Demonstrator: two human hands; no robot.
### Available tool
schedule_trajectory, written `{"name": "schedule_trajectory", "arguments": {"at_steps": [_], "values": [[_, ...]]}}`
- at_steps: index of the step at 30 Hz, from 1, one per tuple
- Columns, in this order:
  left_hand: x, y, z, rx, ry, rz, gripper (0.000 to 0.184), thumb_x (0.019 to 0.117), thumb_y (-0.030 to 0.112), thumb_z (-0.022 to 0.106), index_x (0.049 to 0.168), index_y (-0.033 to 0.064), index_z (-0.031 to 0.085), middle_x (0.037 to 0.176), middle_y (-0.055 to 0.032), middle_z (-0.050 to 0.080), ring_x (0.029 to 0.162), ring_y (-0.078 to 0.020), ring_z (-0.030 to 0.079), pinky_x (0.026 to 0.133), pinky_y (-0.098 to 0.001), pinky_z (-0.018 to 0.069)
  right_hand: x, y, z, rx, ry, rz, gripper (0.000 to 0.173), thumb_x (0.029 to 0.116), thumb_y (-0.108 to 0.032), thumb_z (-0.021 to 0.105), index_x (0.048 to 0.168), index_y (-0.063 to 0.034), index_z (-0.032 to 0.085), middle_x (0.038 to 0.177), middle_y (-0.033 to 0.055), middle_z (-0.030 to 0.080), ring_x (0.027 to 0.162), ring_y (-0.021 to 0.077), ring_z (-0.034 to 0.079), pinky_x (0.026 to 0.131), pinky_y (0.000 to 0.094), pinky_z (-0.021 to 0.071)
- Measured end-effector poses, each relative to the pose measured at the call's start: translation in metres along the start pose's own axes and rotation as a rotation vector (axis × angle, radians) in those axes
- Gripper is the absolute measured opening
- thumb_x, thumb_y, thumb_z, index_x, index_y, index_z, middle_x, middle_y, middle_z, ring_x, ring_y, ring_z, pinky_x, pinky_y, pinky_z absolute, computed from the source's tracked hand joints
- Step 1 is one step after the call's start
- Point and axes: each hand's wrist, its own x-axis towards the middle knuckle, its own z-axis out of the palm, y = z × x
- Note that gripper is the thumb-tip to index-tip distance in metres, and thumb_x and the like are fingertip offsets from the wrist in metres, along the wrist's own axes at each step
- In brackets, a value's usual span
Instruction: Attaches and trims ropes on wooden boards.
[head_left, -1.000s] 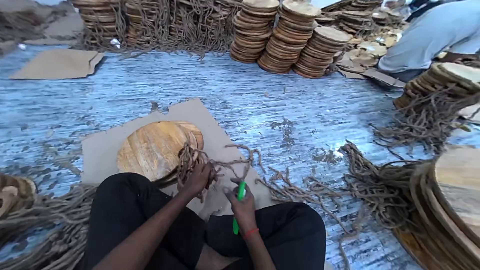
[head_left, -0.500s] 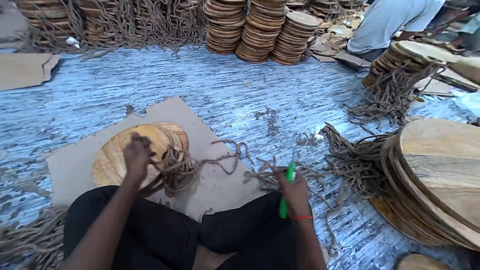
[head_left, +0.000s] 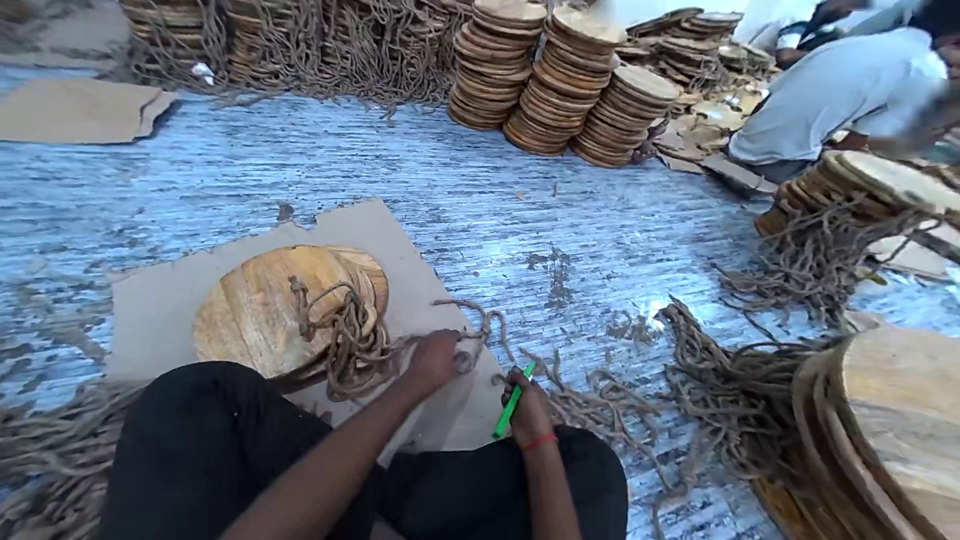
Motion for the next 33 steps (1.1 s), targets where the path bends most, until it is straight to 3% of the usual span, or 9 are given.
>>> {"name": "schedule_trajectory", "arguments": {"at_steps": [2,5,8,12,15,20,23,25,33], "values": [[0.027,0.029,0.031,-0.012,0.027,-0.029,0.048,0.1041,0.034,0.058,0.14,0.0013,0.057,0.14,-0.0202,0.058,0.134,-0.0366,0.053,0.112,-0.0516,0.0427,-0.007,-0.001,-0.005,-0.035,0.006,-0.079,0.024,0.1088,-0.014,0.048,0.127,0.0019,0.052,0.085,0.0062,0.056,0.058,0.0096,0.052,0.051,0.0227,0.0451],[0.061,0.055,0.053,0.046,0.092,-0.06,0.052,0.1029,0.034,0.06,0.141,-0.0014,0.054,0.144,-0.0216,0.055,0.137,-0.0402,0.048,0.112,-0.0565,0.0392,-0.013,-0.005,-0.012,-0.078,0.031,-0.084,0.031,0.1102,-0.018,0.046,0.136,-0.0005,0.046,0.087,0.0076,0.057,0.057,0.0109,0.053,0.049,0.0242,0.0463],[0.072,0.057,0.052,0.11,0.076,-0.126,0.04,0.1032,0.017,0.055,0.14,0.0011,0.056,0.143,-0.0187,0.057,0.136,-0.0394,0.048,0.109,-0.0604,0.0366,-0.018,-0.003,-0.006,-0.172,0.01,-0.019,0.039,0.1103,-0.02,0.047,0.145,-0.0026,0.041,0.095,0.0112,0.058,0.062,0.0146,0.055,0.052,0.0276,0.0468],[0.076,0.049,0.02,-0.15,0.113,-0.072,0.033,0.1054,0.016,0.052,0.135,0.0033,0.061,0.137,-0.022,0.059,0.127,-0.0383,0.058,0.109,-0.0566,0.0441,-0.019,-0.006,-0.001,-0.292,-0.085,0.073,0.034,0.1093,-0.022,0.051,0.136,-0.0014,0.05,0.088,0.009,0.057,0.056,0.0127,0.051,0.048,0.0262,0.0436],[0.057,0.041,-0.024,-0.332,0.158,0.077,0.03,0.1052,0.01,0.054,0.133,0.0008,0.064,0.128,-0.0251,0.061,0.109,-0.038,0.065,0.096,-0.0534,0.0526,-0.033,-0.003,0.01,-0.348,-0.223,0.242,0.049,0.1131,-0.041,0.033,0.131,-0.0045,0.059,0.078,0.0042,0.059,0.048,0.0093,0.045,0.044,0.0234,0.038],[-0.007,0.035,-0.085,-0.358,0.062,0.161,0.04,0.0975,0.017,0.072,0.132,0.0005,0.059,0.107,-0.0152,0.07,0.082,-0.0225,0.066,0.077,-0.0416,0.0559,-0.05,0.019,0.04,-0.461,-0.515,0.289,0.05,0.1135,-0.043,0.027,0.138,-0.009,0.055,0.083,0.0027,0.061,0.05,0.0075,0.044,0.046,0.0221,0.0373],[-0.048,0.013,-0.088,-0.414,0.183,0.16,0.027,0.0905,0.018,0.08,0.11,0.0027,0.068,0.092,-0.0067,0.071,0.076,-0.0158,0.066,0.073,-0.0361,0.057,-0.062,0.019,0.05,-0.518,-0.581,0.185,0.045,0.1131,-0.039,0.034,0.139,-0.0074,0.055,0.088,0.0038,0.062,0.053,0.0079,0.047,0.048,0.0232,0.0404],[-0.074,-0.004,-0.086,-0.451,0.238,0.154,0.021,0.0893,0.016,0.08,0.105,0.0055,0.07,0.088,-0.0027,0.071,0.075,-0.0123,0.066,0.072,-0.0319,0.0569,-0.069,0.021,0.053,-0.481,-0.615,0.15,0.042,0.113,-0.035,0.036,0.136,-0.0061,0.056,0.088,0.0034,0.062,0.057,0.0085,0.051,0.052,0.0234,0.0443],[-0.119,-0.054,-0.054,-0.727,0.238,0.034,0.022,0.0982,0.014,0.066,0.117,0.0046,0.071,0.093,-0.0014,0.071,0.072,-0.0073,0.061,0.065,-0.0244,0.0503,-0.09,0.041,0.067,-0.291,-0.628,0.118,0.041,0.1127,-0.031,0.034,0.119,-0.0019,0.061,0.078,-0.0004,0.056,0.052,0.0065,0.048,0.049,0.0212,0.0441]]}}
